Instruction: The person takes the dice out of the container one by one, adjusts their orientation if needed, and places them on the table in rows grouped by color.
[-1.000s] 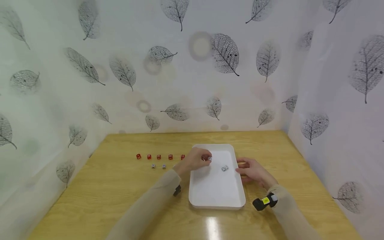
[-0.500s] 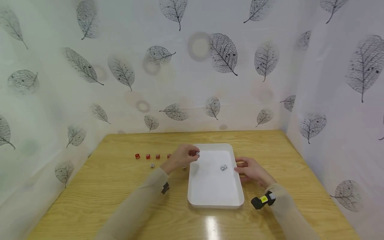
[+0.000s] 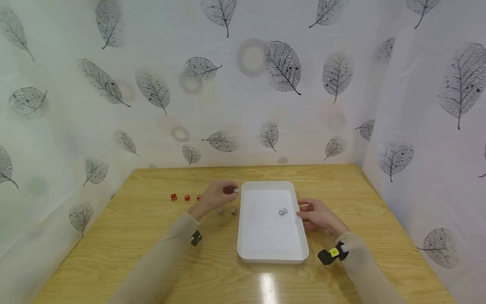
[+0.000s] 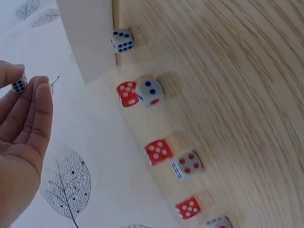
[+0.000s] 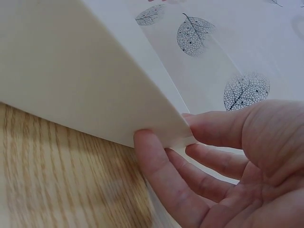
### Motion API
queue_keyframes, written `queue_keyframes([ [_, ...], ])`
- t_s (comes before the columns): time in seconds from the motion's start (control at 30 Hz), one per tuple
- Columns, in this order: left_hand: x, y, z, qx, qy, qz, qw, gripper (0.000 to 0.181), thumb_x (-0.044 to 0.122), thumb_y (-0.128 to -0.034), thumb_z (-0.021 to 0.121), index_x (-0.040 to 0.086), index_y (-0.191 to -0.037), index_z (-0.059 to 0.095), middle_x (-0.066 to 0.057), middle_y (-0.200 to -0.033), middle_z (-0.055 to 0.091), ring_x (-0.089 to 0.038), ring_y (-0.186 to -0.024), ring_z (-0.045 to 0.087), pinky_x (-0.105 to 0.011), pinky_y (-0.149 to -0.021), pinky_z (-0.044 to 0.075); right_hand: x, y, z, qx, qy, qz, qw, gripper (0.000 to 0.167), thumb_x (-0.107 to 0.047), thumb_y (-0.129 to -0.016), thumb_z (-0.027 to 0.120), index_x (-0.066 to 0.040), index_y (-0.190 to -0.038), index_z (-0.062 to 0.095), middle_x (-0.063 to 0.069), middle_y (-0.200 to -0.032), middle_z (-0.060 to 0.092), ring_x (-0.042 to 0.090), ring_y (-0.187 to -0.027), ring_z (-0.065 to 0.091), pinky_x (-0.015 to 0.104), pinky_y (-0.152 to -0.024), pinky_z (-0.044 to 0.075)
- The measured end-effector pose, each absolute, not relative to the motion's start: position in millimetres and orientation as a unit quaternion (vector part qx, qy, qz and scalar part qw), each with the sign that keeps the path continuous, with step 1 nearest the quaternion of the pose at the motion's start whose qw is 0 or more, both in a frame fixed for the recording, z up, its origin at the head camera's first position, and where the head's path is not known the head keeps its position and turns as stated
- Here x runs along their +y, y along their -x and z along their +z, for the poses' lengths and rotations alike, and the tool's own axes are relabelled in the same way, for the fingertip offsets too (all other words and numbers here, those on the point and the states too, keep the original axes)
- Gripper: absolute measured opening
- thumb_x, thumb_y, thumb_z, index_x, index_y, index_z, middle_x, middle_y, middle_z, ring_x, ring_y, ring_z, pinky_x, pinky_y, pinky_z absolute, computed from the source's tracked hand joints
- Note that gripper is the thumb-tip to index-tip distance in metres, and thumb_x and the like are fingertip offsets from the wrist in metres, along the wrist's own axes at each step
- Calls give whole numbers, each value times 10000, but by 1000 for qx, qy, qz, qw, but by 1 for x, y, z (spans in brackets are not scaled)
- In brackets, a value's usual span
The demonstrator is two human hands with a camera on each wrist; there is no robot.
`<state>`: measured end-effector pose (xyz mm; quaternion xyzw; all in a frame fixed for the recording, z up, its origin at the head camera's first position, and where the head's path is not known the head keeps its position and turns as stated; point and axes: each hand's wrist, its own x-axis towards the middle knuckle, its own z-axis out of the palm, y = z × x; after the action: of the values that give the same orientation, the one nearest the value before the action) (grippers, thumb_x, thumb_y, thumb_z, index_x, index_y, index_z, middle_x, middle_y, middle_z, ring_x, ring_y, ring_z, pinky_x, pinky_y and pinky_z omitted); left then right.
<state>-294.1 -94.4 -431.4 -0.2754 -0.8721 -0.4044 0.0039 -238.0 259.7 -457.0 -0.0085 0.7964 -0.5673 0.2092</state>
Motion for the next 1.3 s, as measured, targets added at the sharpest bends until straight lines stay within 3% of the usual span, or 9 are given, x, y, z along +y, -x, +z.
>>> queue_keyframes([
  [0.27,-117,292,-432,-874,255,-413,18,84,114,-897,697,112,-980,710,17,-891,698,-90,-809,630,-234,-732,545,260,237,-455,799,7,-564,210,637,-147,-966,617,19,-1491,298,323,-1377,438,219,-988,659,407,-812,586],
  [0.5,-142,292,-433,-886,226,-405,19,130,144,-892,704,71,-999,714,6,-895,694,-106,-805,621,-268,-727,537,259,237,-455,801,6,-561,208,628,-140,-968,611,19,-1491,302,317,-1369,442,220,-986,657,405,-813,586],
  [0.73,-172,290,-428,-901,179,-395,2,149,185,-905,702,118,-1038,716,-7,-954,708,-136,-869,643,-323,-779,546,260,238,-456,801,9,-561,209,639,-155,-965,620,17,-1492,302,315,-1366,442,218,-981,656,404,-813,586],
  [1.3,-232,289,-432,-922,130,-364,-14,258,161,-916,681,-3,-1115,667,-101,-1031,702,-238,-949,665,-381,-785,568,258,237,-452,806,3,-553,212,638,-147,-964,620,22,-1491,302,322,-1379,432,231,-994,649,404,-812,585],
])
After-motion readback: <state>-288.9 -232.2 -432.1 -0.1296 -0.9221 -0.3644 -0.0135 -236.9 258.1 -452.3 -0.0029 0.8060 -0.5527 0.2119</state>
